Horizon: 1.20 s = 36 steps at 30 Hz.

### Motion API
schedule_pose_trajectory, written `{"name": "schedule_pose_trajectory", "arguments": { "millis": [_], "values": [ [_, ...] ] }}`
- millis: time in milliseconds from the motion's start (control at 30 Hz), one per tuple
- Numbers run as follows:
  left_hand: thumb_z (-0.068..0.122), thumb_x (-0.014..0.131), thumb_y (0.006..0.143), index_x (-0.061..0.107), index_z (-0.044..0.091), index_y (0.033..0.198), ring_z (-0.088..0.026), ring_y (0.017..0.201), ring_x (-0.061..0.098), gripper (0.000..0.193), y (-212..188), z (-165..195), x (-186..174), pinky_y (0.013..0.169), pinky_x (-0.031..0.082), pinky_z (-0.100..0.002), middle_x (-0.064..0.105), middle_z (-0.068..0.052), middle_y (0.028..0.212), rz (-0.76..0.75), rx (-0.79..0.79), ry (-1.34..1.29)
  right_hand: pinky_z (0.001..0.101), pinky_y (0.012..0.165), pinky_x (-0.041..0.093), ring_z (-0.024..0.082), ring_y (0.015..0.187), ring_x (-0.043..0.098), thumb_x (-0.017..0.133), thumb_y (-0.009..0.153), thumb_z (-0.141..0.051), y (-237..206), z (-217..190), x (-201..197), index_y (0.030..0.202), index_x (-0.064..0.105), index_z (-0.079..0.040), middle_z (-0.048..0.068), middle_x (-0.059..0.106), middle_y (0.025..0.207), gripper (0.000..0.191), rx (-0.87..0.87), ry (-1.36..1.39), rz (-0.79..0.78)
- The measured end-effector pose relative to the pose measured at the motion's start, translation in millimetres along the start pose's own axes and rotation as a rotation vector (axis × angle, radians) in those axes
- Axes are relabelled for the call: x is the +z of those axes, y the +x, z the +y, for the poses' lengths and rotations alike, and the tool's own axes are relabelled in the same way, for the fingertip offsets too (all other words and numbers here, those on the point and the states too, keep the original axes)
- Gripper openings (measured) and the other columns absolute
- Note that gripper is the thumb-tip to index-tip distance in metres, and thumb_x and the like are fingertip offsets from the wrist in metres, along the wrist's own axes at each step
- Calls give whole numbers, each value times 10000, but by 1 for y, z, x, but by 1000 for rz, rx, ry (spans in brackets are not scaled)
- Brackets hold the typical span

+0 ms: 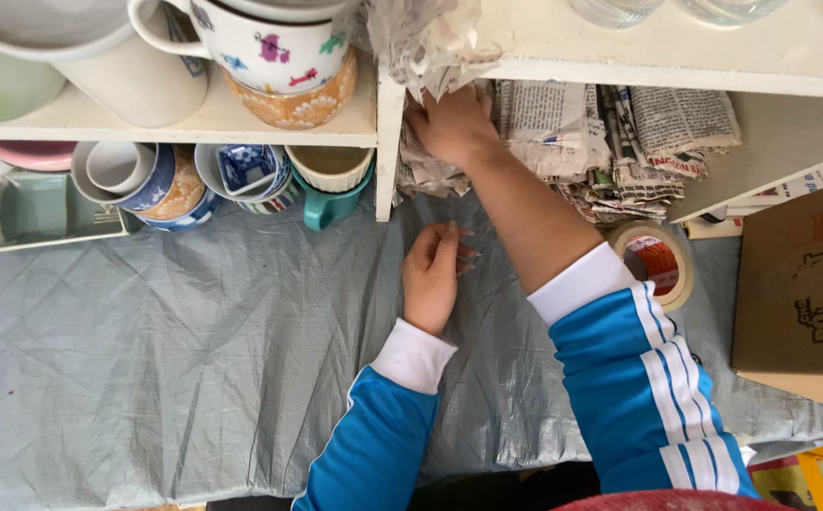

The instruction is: The person sits at a low table, folds sheets of newspaper around drinking glasses one at a time, and places each wrapped glass onto a white shelf among other cups and mugs. They occasionally reach into the shelf to reposition the wrapped glasses.

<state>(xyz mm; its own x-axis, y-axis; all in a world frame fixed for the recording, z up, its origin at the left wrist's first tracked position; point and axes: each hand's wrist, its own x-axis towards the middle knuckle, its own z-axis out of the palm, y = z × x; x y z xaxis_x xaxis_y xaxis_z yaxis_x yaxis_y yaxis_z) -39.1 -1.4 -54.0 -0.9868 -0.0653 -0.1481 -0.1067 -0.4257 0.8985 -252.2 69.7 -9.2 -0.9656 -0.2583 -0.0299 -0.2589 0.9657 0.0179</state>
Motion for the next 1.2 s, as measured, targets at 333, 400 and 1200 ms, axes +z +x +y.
{"name": "schedule_pose_trajectory", "arguments": {
  "millis": [333,400,1200],
  "values": [
    [300,566,1052,690,17,1015,-106,710,649,311,2,1,-2,640,510,-255,687,-51,801,-5,-8,-10,492,1032,512,336,974,754,566,995,-410,-7,6,-19,1165,724,-32,197,761,1040,443,76,315,306],
    [295,565,1057,688,16,1017,-103,728,653,308,1,1,-2,650,506,-252,687,-46,808,-22,-11,-30,660,938,443,375,901,721,567,951,-438,-23,3,-32,1091,775,-73,168,774,942,443,-233,-181,871],
    [235,614,1053,671,-14,1065,-113,797,635,256,-14,16,-10,708,522,-274,703,-51,888,-23,322,273,560,1159,180,344,1415,429,367,1060,-444,-30,-38,-1,1416,549,-138,140,518,1497,504,38,-147,272]
  ]
}}
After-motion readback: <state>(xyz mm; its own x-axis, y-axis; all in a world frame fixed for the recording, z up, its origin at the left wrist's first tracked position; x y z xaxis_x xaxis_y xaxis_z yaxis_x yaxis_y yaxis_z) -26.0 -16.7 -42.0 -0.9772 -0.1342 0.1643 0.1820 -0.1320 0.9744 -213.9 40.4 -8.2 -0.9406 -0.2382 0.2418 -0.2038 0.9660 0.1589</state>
